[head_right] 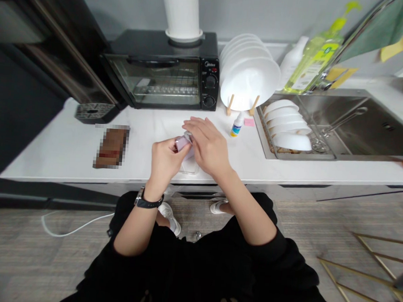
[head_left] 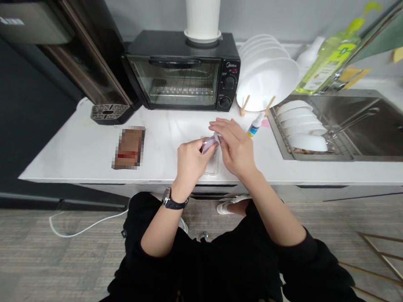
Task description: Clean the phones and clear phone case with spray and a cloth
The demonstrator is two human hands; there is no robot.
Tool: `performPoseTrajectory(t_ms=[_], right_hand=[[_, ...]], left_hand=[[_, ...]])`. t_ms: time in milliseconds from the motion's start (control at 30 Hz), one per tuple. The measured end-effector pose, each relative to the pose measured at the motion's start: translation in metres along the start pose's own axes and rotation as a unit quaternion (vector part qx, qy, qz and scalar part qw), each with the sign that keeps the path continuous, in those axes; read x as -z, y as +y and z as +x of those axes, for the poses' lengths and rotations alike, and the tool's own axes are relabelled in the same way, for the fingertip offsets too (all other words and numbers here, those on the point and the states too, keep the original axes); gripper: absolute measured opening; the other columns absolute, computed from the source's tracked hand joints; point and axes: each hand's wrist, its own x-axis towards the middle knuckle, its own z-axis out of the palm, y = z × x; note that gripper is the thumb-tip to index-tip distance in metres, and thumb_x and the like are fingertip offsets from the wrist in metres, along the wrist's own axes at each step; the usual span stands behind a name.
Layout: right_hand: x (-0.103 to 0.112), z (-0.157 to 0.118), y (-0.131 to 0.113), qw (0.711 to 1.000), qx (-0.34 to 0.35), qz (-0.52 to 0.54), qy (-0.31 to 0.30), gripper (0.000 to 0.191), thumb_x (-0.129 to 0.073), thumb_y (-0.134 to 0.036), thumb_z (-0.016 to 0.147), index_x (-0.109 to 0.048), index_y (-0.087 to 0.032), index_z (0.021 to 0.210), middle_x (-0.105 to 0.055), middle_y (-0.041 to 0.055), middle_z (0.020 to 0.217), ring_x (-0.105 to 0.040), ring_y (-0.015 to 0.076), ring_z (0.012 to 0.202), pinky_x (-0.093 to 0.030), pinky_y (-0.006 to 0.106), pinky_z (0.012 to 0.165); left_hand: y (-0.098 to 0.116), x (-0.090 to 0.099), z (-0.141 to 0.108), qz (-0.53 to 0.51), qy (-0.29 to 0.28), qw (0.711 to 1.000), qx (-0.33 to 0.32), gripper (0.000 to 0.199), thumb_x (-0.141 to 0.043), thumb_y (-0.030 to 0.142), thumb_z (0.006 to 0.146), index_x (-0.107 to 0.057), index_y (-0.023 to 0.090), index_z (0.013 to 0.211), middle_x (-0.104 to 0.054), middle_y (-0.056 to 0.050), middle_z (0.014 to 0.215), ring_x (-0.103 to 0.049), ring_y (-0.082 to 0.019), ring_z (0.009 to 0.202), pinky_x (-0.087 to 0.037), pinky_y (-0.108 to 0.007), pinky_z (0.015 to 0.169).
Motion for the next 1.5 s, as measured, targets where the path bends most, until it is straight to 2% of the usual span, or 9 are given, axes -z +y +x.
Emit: performPoseTrajectory(t_ms=[133, 267, 433, 700, 900, 1033, 1133, 1333, 1500], right_hand=[[-0.012, 0.0, -0.022, 0.998, 0.045, -0.03, -0.045, 0.039, -0.043, -0.016, 0.106, -0.068, -0.022, 0.136, -0.075, 0.0084, 0.139, -0.063, 0.0242, 0.142, -0.042, 0.056, 0.129], [-0.018, 0.001, -0.029, 0.995, 0.056, -0.053, -0.055, 0.038, -0.044, -0.014, 0.107, -0.071, -0.02, 0.132, -0.076, 0.0084, 0.137, -0.066, 0.023, 0.137, -0.046, 0.052, 0.127], [-0.011, 0.002, -0.018, 0.996, 0.048, -0.048, -0.057, 0.037, -0.044, -0.018, 0.107, -0.069, -0.022, 0.134, -0.076, 0.0079, 0.136, -0.066, 0.0235, 0.137, -0.046, 0.053, 0.126], [-0.001, -0.002, 0.011, 1.0, -0.011, 0.006, 0.016, 0.038, -0.037, -0.022, 0.109, -0.068, -0.023, 0.132, -0.077, 0.0094, 0.13, -0.067, 0.024, 0.136, -0.05, 0.052, 0.122], [-0.006, 0.001, -0.004, 1.0, -0.018, -0.013, 0.007, 0.039, -0.038, -0.022, 0.108, -0.069, -0.026, 0.131, -0.077, 0.0071, 0.132, -0.063, 0.0254, 0.141, -0.042, 0.059, 0.127], [-0.017, 0.001, -0.023, 0.998, 0.028, -0.035, -0.034, 0.038, -0.043, -0.018, 0.106, -0.069, -0.024, 0.133, -0.076, 0.007, 0.136, -0.063, 0.0241, 0.141, -0.041, 0.055, 0.129], [-0.025, 0.001, -0.028, 0.997, 0.04, -0.047, -0.047, 0.038, -0.044, -0.015, 0.106, -0.07, -0.022, 0.132, -0.076, 0.0075, 0.137, -0.065, 0.0229, 0.139, -0.043, 0.052, 0.129], [-0.02, 0.002, -0.02, 0.996, 0.06, -0.047, -0.039, 0.038, -0.043, -0.016, 0.107, -0.07, -0.021, 0.133, -0.077, 0.0086, 0.135, -0.066, 0.0231, 0.137, -0.045, 0.053, 0.127], [-0.007, -0.002, 0.002, 1.0, -0.022, -0.005, 0.011, 0.038, -0.039, -0.024, 0.11, -0.068, -0.026, 0.134, -0.077, 0.0074, 0.133, -0.065, 0.024, 0.139, -0.044, 0.057, 0.127]], left_hand=[[-0.001, 0.001, 0.001, 0.041, -0.009, 0.999, 0.026, 0.019, -0.059, 0.017, 0.087, -0.064, 0.017, 0.069, -0.066, -0.005, 0.063, -0.055, -0.016, 0.059, -0.035, -0.031, 0.06], [-0.002, 0.001, 0.002, 0.053, -0.012, 0.998, 0.035, 0.019, -0.055, 0.014, 0.086, -0.065, 0.018, 0.07, -0.067, -0.006, 0.063, -0.056, -0.018, 0.059, -0.038, -0.033, 0.062], [-0.001, 0.001, 0.002, 0.056, -0.006, 0.998, 0.011, 0.021, -0.058, 0.014, 0.084, -0.059, 0.019, 0.063, -0.063, -0.003, 0.06, -0.052, -0.015, 0.057, -0.034, -0.03, 0.061], [-0.003, -0.001, -0.001, -0.011, 0.003, 1.0, -0.01, 0.032, -0.067, 0.037, 0.095, -0.067, 0.018, 0.07, -0.061, 0.002, 0.063, -0.055, -0.012, 0.062, -0.033, -0.026, 0.059], [-0.002, -0.001, 0.0, 0.01, 0.001, 1.0, 0.0, 0.028, -0.065, 0.03, 0.093, -0.064, 0.018, 0.067, -0.06, 0.001, 0.06, -0.052, -0.012, 0.06, -0.031, -0.026, 0.058], [-0.004, -0.001, 0.001, 0.046, -0.001, 0.999, 0.026, 0.023, -0.06, 0.014, 0.086, -0.061, 0.018, 0.064, -0.065, -0.004, 0.061, -0.054, -0.015, 0.058, -0.034, -0.029, 0.059], [-0.006, -0.002, 0.002, 0.049, -0.004, 0.998, 0.048, 0.021, -0.057, 0.014, 0.087, -0.063, 0.017, 0.067, -0.069, -0.008, 0.066, -0.059, -0.018, 0.059, -0.038, -0.031, 0.06], [-0.005, -0.001, 0.002, 0.047, 0.0, 0.998, 0.03, 0.019, -0.059, 0.014, 0.085, -0.064, 0.018, 0.068, -0.068, -0.005, 0.064, -0.058, -0.017, 0.059, -0.038, -0.03, 0.06], [-0.004, -0.001, 0.001, 0.009, 0.004, 1.0, -0.002, 0.032, -0.066, 0.033, 0.092, -0.062, 0.018, 0.064, -0.059, 0.001, 0.058, -0.049, -0.012, 0.057, -0.032, -0.027, 0.057]])
